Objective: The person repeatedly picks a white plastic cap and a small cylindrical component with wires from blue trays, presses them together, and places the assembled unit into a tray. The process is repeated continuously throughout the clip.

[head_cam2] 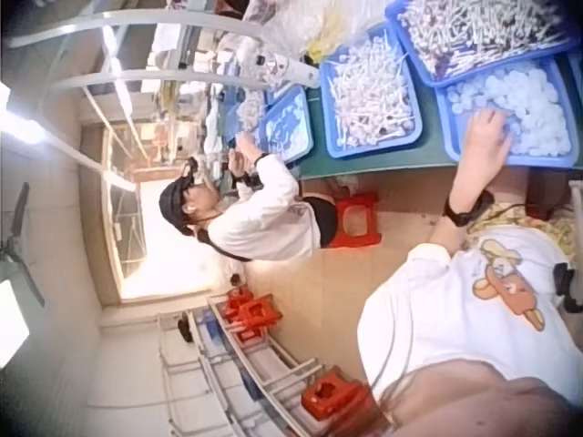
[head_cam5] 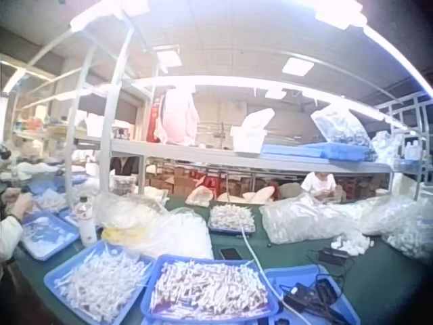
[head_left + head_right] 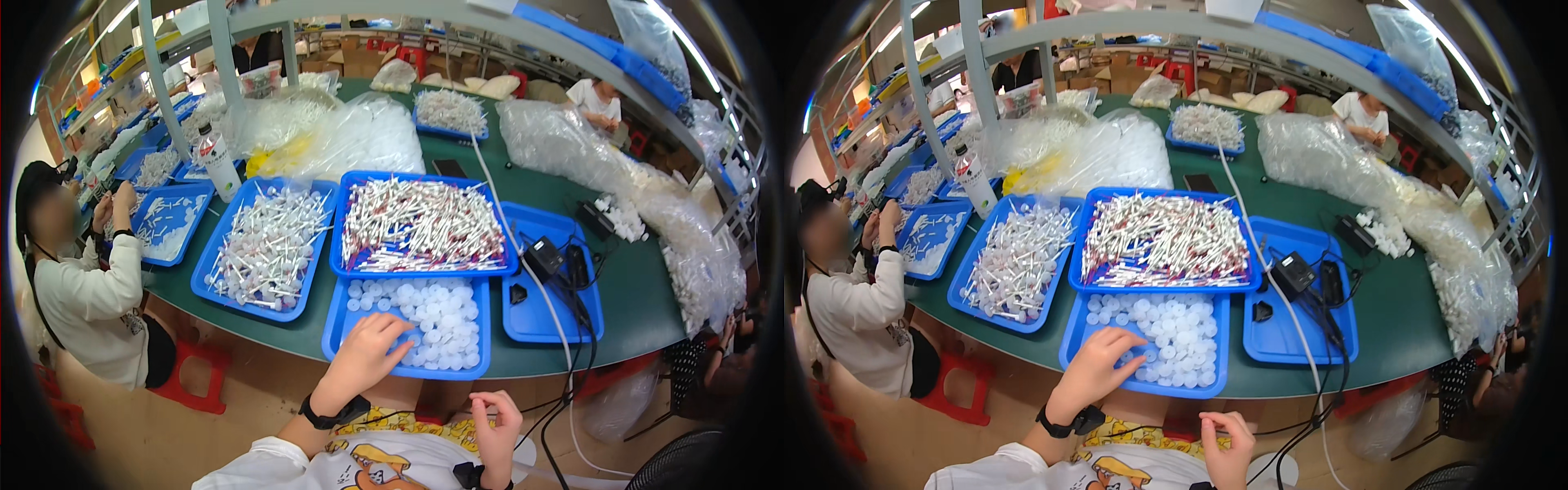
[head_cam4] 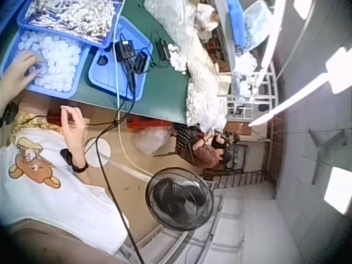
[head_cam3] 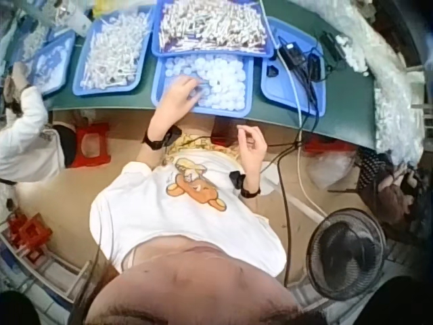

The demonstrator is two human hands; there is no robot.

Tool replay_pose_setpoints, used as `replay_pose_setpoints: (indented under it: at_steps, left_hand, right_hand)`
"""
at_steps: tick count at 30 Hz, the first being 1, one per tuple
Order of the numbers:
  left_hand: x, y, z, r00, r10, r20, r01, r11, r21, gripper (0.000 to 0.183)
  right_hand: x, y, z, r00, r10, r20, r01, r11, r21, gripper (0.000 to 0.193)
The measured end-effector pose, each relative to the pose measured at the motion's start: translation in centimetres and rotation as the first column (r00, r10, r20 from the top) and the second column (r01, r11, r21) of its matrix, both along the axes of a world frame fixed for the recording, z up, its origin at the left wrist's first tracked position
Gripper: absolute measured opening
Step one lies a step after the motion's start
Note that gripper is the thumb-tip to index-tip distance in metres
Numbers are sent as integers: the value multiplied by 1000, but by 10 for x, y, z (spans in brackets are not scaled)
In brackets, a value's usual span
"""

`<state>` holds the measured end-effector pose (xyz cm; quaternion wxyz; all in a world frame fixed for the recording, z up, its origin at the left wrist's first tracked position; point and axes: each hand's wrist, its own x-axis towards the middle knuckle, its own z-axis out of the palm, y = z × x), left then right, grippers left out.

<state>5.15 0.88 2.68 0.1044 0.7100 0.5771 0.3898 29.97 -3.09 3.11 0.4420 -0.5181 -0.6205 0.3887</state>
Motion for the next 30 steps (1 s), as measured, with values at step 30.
replay_pose_setpoints:
  at_steps: [30]
  left_hand:
    - [1,2,-42,983,130,129,-121,990,-73,23]
  right_hand:
    - [4,8,4,991,99,85,-118,957,264,8]
